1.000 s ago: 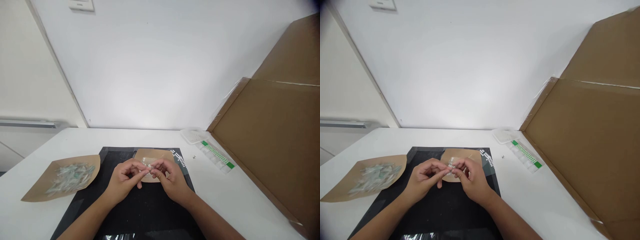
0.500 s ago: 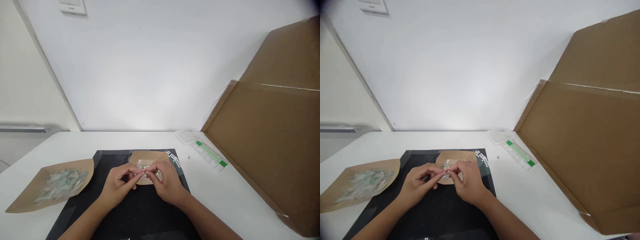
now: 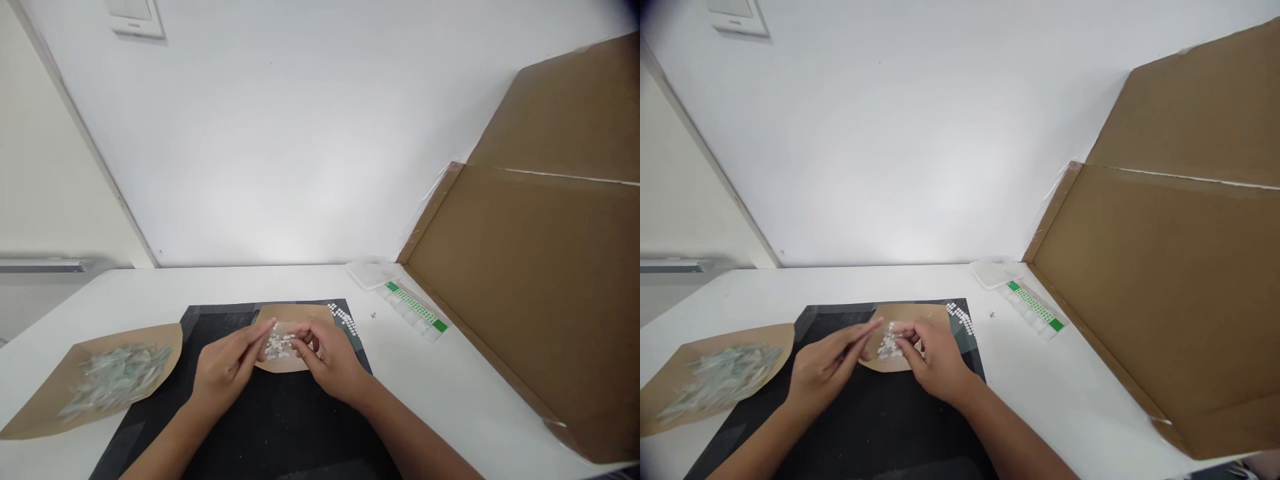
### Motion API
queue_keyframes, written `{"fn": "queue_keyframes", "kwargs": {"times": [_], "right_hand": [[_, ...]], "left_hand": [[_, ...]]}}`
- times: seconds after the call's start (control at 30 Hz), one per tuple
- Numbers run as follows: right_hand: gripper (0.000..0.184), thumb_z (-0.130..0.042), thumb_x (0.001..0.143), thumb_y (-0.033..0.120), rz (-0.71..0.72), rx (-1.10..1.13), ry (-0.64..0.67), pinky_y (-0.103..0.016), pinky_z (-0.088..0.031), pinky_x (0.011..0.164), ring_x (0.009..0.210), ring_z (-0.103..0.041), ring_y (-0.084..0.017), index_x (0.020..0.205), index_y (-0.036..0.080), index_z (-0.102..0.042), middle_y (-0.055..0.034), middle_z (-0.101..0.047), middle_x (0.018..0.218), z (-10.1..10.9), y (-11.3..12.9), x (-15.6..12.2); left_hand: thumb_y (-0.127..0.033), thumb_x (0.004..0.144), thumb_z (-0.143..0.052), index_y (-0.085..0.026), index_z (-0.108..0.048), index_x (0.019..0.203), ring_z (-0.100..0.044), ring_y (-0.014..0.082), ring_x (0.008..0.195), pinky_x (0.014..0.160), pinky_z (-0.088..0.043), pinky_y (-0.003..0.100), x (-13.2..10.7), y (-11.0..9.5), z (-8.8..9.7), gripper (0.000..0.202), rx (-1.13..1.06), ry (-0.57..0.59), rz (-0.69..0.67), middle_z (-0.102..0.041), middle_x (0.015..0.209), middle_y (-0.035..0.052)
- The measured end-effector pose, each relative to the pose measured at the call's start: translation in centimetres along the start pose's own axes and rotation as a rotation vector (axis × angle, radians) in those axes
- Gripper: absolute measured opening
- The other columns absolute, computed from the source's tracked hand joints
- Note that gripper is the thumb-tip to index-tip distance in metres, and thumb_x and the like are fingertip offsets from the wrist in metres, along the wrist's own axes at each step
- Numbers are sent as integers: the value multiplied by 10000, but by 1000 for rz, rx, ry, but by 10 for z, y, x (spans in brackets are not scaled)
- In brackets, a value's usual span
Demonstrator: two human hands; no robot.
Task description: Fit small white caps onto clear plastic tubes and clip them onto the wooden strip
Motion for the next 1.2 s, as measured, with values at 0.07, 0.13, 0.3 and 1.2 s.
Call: {"fn": "queue_keyframes", "kwargs": {"times": [0.07,0.13,0.3,1.2], "right_hand": [[199,-568,1033,253,49,-33,-18,-290,-507,765,817,-652,-164,1189,258,-693,-26,-732,959,2,3,1],[213,-537,1048,264,90,-62,-36,-303,-503,763,802,-637,-171,1167,263,-714,-29,-723,934,4,6,2],[201,-548,1039,298,104,-89,-113,-313,-485,700,738,-596,-178,1106,253,-732,-37,-671,846,12,8,4],[180,-549,1044,303,121,-130,-68,-307,-456,677,740,-584,-173,1084,236,-711,-22,-639,813,6,-3,3]], "left_hand": [[-276,1056,-532,-269,-645,1378,-772,170,855,813,-585,256,1,18,4,341,137,-32,154,-793,1171,38],[-318,1070,-461,-231,-632,1383,-741,223,1031,905,-570,307,1,35,5,367,311,0,284,-755,1247,77],[-359,1013,-476,-164,-701,1226,-650,314,1144,980,-531,403,-4,62,0,366,521,155,419,-707,1198,142],[-352,926,-579,-216,-822,886,-700,314,974,814,-517,359,-24,84,-20,281,525,502,566,-756,956,124]]}}
Point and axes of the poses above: each hand's wrist, its own x-axis towards the middle knuckle, its own z-axis out of the back of the hand, y = z × x, the point moved 8 cm from there along x, towards the middle knuckle
